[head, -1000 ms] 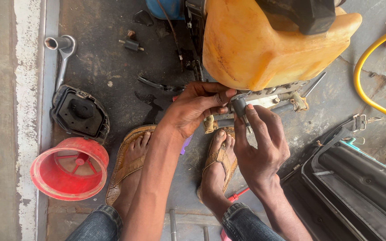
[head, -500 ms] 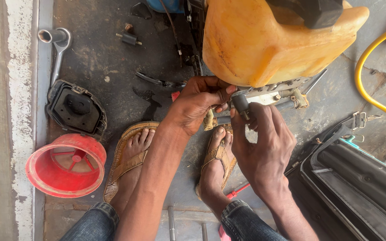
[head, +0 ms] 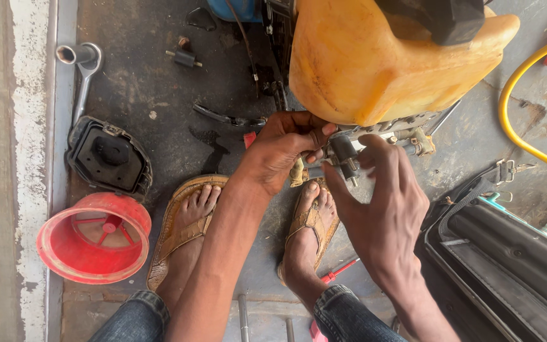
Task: The person works on a small engine or pump assembly, using a screwdriver to loosen a screw and pliers to remove a hose clamp. They detach a hose, then reattach it and tighten the clamp again. The person also handles a small black plastic part and a red container nearby.
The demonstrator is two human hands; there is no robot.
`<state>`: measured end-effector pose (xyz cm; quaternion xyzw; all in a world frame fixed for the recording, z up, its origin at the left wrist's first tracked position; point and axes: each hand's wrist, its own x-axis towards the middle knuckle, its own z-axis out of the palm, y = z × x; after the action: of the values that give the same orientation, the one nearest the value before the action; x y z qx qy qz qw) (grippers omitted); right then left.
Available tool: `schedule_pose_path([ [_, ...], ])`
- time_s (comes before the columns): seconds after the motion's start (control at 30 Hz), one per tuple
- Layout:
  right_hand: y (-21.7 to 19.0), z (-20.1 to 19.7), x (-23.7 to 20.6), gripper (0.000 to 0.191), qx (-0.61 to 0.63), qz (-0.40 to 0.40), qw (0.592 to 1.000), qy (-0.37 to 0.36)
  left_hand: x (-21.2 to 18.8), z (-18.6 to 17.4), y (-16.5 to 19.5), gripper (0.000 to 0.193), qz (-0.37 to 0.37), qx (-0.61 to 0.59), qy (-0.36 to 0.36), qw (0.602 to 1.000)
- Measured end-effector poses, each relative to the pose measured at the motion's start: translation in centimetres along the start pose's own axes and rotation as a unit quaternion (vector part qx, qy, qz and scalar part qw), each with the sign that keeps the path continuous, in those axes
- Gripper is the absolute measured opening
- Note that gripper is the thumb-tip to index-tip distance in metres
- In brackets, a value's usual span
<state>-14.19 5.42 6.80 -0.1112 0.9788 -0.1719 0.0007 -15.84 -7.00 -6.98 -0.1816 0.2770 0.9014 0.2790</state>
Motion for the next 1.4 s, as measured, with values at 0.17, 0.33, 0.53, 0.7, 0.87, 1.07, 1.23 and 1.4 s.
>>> schedule_pose_path([
  [0.17, 0.2, -0.1, -0.4, 0.020, 0.002, -0.036, 0.999, -0.006, 0.0, 0.0, 0.1, 0.013, 0.008, -0.013, -0.026, 1.000],
  [0.33, 1.0, 1.0, -0.6, 0.023, -0.002, 0.064, 0.997, -0.049, 0.0, -0.2, 0.0, 0.013, 0.001, -0.008, -0.010, 1.000],
  [0.53, 1.5, 2.3, 0.6, 0.053, 0.143, 0.297, 0.936, -0.123, 0.2, 0.0, 0.0, 0.013, 0.005, -0.009, -0.006, 1.000],
  [0.7, 1.2, 0.2, 0.5, 0.048, 0.194, 0.259, 0.934, -0.153, 0.0, 0.0, 0.1, 0.015, -0.001, 0.020, 0.005, 1.000],
  [0.87, -0.1, -0.3, 0.1, 0.032, 0.041, -0.001, 0.999, -0.031, -0.1, 0.2, 0.3, 0.017, 0.017, 0.010, -0.003, 1.000],
  [1.07, 0.1, 1.0, 0.0, 0.028, -0.029, 0.062, 0.995, -0.073, 0.1, 0.3, 0.7, 0.015, -0.008, 0.014, 0.005, 1.000],
  [1.23, 1.0, 2.5, -0.8, 0.040, -0.040, 0.134, 0.985, -0.105, 0.2, 0.1, 0.4, 0.011, -0.005, 0.024, 0.002, 1.000],
  [1.4, 1.3, 3.2, -0.6, 0.053, 0.238, 0.278, 0.925, -0.103, 0.8, -0.1, 0.3, 0.010, 0.006, 0.024, -0.010, 1.000],
])
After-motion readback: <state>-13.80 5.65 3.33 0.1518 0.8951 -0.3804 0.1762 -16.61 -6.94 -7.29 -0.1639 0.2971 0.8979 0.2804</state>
